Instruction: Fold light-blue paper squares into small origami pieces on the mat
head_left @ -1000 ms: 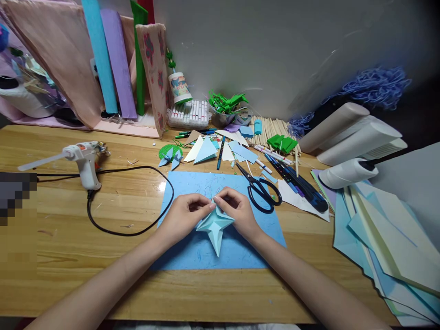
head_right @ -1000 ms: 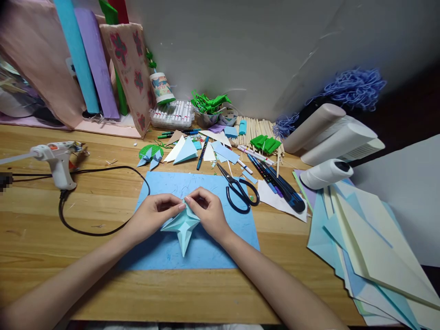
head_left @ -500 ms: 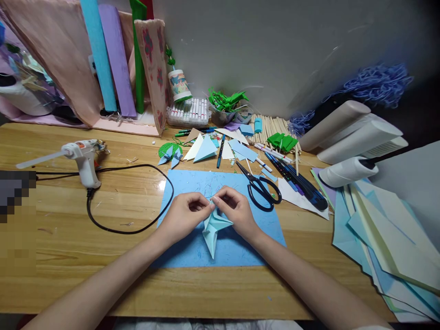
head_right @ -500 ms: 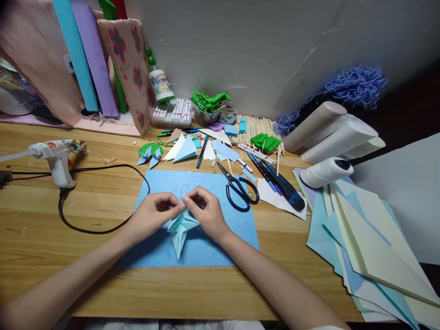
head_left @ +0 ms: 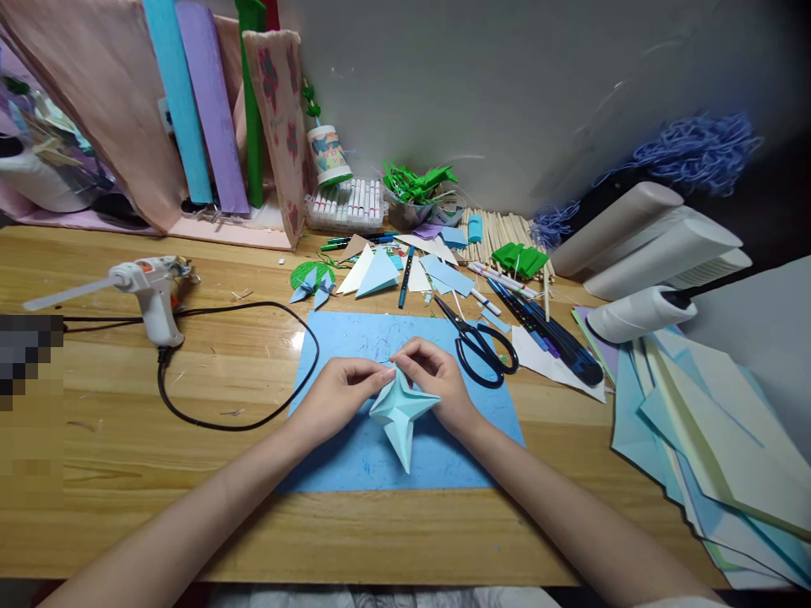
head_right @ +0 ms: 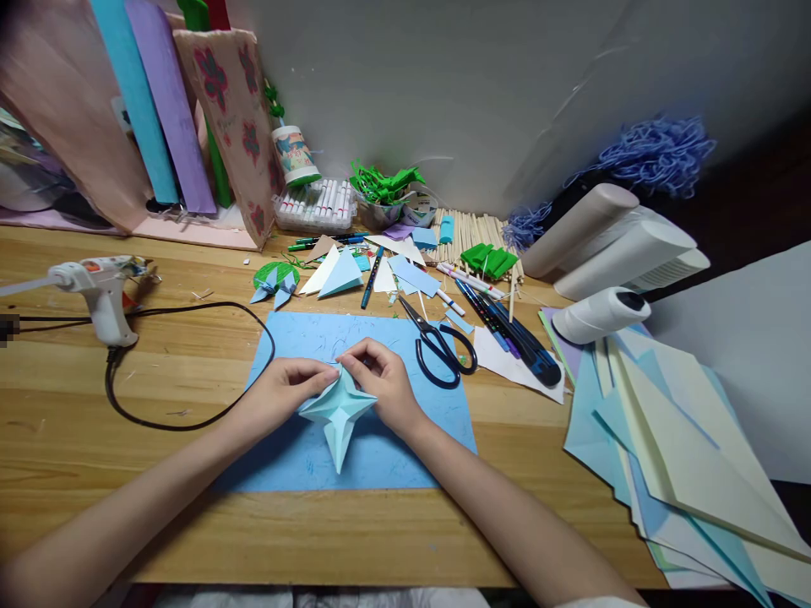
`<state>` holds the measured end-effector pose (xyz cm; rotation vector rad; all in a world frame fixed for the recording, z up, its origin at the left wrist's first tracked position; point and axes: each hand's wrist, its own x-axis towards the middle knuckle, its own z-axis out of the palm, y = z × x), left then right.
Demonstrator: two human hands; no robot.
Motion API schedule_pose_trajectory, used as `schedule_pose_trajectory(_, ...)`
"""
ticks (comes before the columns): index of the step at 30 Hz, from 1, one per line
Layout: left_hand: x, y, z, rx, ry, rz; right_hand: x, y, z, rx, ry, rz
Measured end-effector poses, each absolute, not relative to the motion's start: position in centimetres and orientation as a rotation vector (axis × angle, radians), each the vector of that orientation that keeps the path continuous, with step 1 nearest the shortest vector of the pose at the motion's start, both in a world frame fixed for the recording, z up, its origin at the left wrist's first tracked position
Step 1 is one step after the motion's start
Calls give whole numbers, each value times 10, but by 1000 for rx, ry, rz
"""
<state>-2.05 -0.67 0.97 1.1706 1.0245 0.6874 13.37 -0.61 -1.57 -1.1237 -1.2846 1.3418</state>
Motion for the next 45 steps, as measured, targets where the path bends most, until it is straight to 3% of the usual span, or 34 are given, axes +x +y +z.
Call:
schedule_pose_trajectory(8, -18, -12, 8, 907, 752, 546, 132, -11, -14, -1065, -1300, 1215)
schedule_pose_trajectory(16, -23, -8, 7, 1328, 894, 540, 130, -15, -10, -1105, -1401, 1107)
schedule_pose_trajectory(33, -28, -6, 10, 1560, 935, 451, 136, -9, -9, -1097, -1504, 1252)
schedule_pose_trajectory(45, -28, -1, 11, 1329, 919, 503, 140, -3, -11, -1136, -1497, 1242)
